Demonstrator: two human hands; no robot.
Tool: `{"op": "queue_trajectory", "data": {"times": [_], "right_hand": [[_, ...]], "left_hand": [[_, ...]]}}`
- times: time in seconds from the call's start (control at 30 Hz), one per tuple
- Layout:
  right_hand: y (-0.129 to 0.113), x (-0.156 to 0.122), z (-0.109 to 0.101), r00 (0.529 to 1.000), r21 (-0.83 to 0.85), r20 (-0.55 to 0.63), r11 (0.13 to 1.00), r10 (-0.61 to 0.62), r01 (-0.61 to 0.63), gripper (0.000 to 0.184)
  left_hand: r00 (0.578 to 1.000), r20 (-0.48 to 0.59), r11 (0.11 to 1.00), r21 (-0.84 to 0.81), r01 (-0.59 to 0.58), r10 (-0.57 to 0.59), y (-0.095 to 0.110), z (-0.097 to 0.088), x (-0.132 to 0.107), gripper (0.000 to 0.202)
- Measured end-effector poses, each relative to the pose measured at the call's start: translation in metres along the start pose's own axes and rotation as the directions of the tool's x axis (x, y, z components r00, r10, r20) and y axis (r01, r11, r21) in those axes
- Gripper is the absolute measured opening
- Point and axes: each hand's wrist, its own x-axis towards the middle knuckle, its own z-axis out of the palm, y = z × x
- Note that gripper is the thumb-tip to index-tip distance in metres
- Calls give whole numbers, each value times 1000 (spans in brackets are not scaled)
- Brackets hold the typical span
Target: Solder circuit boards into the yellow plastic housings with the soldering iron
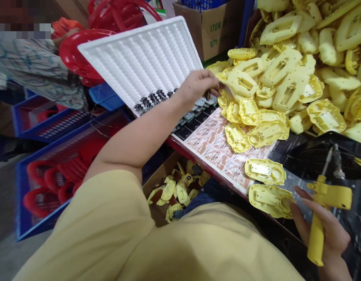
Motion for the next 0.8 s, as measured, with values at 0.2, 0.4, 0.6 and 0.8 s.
{"op": "queue_trajectory", "data": {"times": [0.2,0.4,0.6,0.8], "right_hand": [[-47,29,13,971,242,-117,942,-210,233,38],[-67,41,20,953,287,-277,935,-126,207,35],[-75,32,12,961,274,-271,952,-59,136,21],[-82,27,14,961,211,-265,967,-85,143,14]], "left_hand": [[827,538,777,-447,443,-162,3,95,-113,35],[705,699,653,-479,587,-121,0,125,-154,46],[964,252,996,-44,-74,82,0,108,-160,21],[954,297,910,-402,103,24,7,140,-167,30]]}}
